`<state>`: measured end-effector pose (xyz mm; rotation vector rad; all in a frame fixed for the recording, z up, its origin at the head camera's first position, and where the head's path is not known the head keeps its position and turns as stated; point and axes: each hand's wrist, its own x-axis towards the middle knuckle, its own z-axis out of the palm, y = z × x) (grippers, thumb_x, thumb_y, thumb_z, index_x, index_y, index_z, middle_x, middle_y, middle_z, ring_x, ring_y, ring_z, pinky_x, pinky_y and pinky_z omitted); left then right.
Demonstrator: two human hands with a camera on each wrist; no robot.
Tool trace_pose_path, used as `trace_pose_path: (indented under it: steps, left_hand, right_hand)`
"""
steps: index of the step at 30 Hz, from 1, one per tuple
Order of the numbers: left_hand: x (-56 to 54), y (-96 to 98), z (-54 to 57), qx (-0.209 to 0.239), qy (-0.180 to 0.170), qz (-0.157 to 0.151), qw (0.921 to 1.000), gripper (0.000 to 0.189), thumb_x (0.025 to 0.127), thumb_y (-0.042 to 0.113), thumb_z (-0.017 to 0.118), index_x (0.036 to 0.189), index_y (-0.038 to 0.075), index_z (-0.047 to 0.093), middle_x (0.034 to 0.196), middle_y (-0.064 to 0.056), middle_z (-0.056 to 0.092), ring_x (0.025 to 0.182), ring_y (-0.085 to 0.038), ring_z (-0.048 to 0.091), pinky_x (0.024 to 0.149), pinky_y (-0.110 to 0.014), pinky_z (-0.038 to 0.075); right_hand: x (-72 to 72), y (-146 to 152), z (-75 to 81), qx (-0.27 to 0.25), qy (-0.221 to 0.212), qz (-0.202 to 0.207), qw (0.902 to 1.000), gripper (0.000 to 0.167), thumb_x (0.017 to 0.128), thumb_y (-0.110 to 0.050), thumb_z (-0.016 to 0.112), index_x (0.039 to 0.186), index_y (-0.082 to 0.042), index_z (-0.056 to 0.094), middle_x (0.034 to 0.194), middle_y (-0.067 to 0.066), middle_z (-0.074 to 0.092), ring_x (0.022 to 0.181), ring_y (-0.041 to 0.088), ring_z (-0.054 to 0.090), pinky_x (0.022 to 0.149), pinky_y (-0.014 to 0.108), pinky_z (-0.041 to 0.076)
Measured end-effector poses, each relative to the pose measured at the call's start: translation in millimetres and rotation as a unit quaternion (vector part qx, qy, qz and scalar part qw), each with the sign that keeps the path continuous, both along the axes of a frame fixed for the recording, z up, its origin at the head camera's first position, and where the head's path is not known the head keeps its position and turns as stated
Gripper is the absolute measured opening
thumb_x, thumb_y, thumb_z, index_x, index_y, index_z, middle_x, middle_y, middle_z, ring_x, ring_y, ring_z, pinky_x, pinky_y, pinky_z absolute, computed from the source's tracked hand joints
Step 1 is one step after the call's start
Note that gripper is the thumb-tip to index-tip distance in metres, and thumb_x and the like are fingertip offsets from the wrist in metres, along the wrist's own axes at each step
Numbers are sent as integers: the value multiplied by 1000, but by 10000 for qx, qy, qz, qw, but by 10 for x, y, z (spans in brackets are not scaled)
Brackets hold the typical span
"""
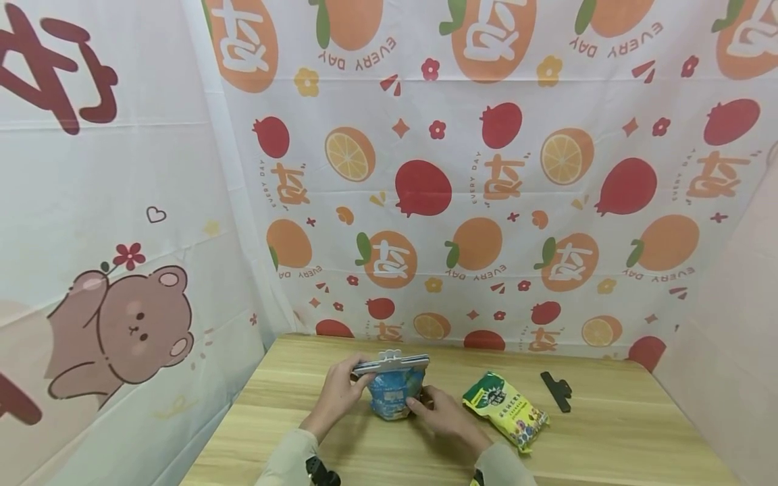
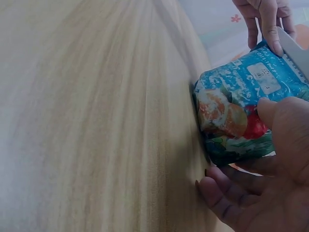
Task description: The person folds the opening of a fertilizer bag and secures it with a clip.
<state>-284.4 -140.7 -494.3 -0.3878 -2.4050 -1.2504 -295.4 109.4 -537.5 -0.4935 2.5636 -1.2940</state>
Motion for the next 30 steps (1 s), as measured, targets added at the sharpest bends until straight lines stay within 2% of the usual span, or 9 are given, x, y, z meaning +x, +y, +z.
trace_pose_path:
  steps: [4,11,18,24,30]
  left_hand:
    - [0,-4,-13,156,-120,12,9998,15,86,8,79,93,17,69,90,-5,76,76,-1,63,67,-20,54]
    - [11,8,-31,472,-440,30,9979,16,89,3,75,95,17,70,92,-1,75,80,-2,64,68,-19,54]
    - [10,19,-65,888,-887,30,9921,8,92,5,72,96,11,70,101,-5,77,93,-12,72,74,-22,57]
    - [24,32,-105,1412,-1108,8,9838,7,94,5,70,100,8,70,105,-10,77,94,-16,73,70,-22,54]
    - [42,32,-138,1531,-1182,-9,9811,13,95,7,69,108,8,68,111,-13,74,97,-20,74,68,-22,53]
  right_hand:
    - [-8,-6,-6,16,-105,44,9999,73,100,-58,53,144,0,51,136,22,63,124,40,61,100,60,49]
    - [-20,-9,-46,-62,-312,-93,9995,80,98,-64,52,144,2,51,137,22,63,126,41,59,101,61,48]
    - [-32,-19,-91,-266,-508,-292,9979,85,95,-67,52,145,2,50,141,24,59,134,46,52,106,66,42]
    - [-25,-51,-98,-75,-50,-148,9999,81,100,-63,46,143,5,50,141,26,57,133,46,53,106,63,44]
    - [-26,-77,-103,28,261,-32,9997,73,104,-58,43,138,5,54,133,22,61,127,42,58,103,60,48]
